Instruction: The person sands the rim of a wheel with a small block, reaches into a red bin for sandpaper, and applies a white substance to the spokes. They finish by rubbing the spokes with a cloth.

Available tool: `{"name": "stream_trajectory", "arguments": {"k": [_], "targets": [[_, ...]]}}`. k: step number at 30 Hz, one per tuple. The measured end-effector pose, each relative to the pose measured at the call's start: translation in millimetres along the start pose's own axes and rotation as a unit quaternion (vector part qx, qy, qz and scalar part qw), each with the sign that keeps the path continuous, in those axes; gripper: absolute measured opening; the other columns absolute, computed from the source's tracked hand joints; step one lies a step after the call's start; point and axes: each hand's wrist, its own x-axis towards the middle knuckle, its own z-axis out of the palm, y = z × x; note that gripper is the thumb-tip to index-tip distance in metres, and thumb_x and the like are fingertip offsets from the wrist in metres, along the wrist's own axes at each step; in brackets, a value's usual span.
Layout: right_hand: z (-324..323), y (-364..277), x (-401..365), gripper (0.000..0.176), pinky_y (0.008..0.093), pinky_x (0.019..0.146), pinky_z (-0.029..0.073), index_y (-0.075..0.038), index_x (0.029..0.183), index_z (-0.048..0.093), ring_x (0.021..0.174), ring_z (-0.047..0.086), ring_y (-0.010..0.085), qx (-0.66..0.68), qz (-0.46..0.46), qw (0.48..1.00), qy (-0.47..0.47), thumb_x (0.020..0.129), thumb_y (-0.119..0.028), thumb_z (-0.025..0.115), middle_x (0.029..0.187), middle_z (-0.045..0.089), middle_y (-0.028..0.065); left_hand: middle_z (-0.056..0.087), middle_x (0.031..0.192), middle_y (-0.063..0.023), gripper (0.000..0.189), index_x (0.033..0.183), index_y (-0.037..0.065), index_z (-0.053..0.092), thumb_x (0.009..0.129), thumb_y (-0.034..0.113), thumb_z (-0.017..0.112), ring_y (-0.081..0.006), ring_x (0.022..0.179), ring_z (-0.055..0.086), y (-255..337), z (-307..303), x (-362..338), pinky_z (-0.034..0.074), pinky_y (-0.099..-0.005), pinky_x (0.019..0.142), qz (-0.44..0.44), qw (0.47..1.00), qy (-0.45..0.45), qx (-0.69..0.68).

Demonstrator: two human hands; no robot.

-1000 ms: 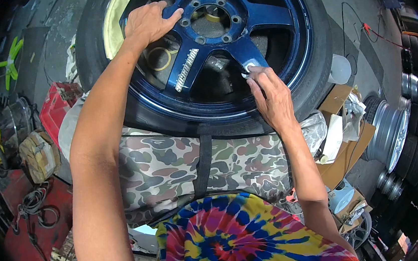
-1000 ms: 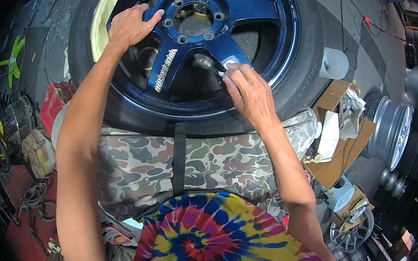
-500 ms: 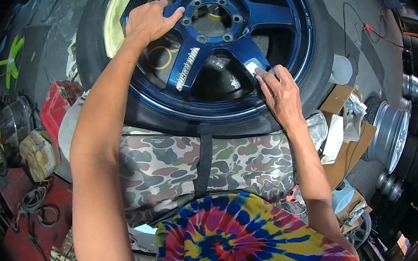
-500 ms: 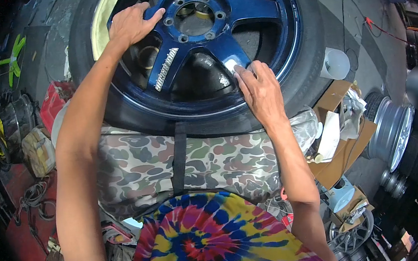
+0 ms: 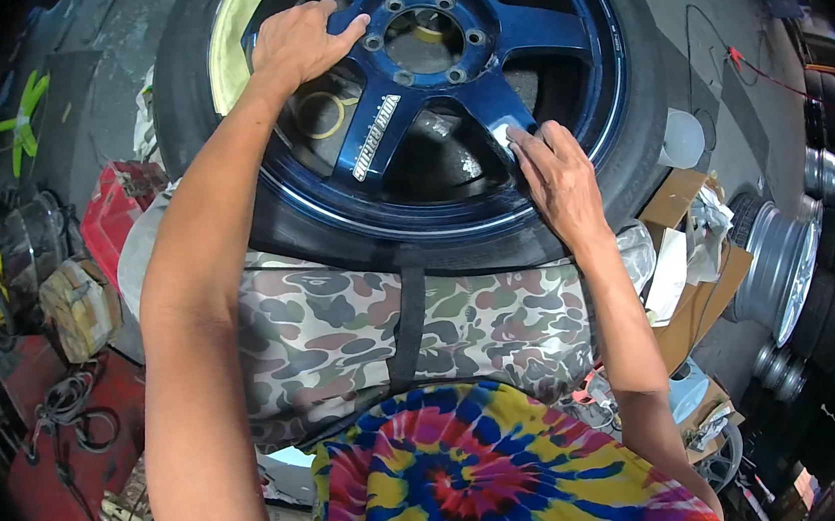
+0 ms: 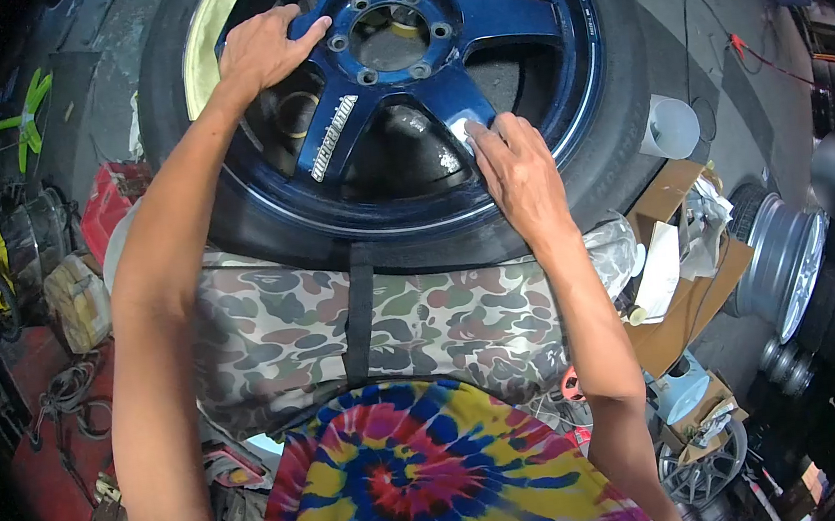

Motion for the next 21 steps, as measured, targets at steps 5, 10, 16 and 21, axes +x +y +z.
{"name": "stream_trajectory", "arguments": {"k": [5, 10, 16, 21], "targets": [[-5, 1, -3, 0.03, 0.0434, 0.083, 0.052, -0.001, 0.12, 0.073, 0.09, 0.062, 0.0314, -0.003, -0.002, 1.0, -0.002, 0.09, -0.001, 0.076, 0.094, 0.055, 0.013, 0.079, 0.114, -0.0209, 0.074, 0.127, 0.007, 0.076, 0.097, 0.073, 0.057, -0.0407, 0.108, 0.075, 2, 2, 1, 0.058, -0.0506, 0.097, -0.009, 1.0, -0.002, 0.003], [-1, -1, -4, 0.03, 0.0436, 0.084, 0.051, -0.001, 0.12, 0.073, 0.091, 0.062, 0.0321, 0.005, 0.008, 1.0, -0.007, 0.091, -0.002, 0.075, 0.094, 0.055, 0.0131, 0.079, 0.117, -0.0204, 0.074, 0.127, 0.008, 0.077, 0.097, 0.072, 0.057, -0.0405, 0.11, 0.075, 2, -1, -1, 0.058, -0.0507, 0.098, -0.01, 1.0, -0.003, -0.002], [3, 1, 4, 0.031, 0.0447, 0.085, 0.051, -0.001, 0.121, 0.073, 0.092, 0.062, 0.0327, 0.004, -0.005, 1.0, 0.002, 0.09, -0.002, 0.075, 0.095, 0.056, 0.0133, 0.078, 0.119, -0.0206, 0.073, 0.128, 0.01, 0.077, 0.097, 0.073, 0.057, -0.0409, 0.11, 0.075, 4, -3, 2, 0.058, -0.0506, 0.099, -0.022, 0.999, -0.029, 0.005], [0, 5, 1, 0.033, 0.0443, 0.084, 0.051, -0.001, 0.122, 0.073, 0.092, 0.062, 0.0329, 0.002, 0.004, 1.0, -0.012, 0.089, -0.002, 0.076, 0.095, 0.056, 0.0135, 0.078, 0.12, -0.0203, 0.074, 0.129, 0.01, 0.077, 0.097, 0.074, 0.056, -0.0409, 0.11, 0.075, 3, -1, 0, 0.058, -0.0505, 0.099, -0.024, 0.999, -0.021, 0.006]]}}
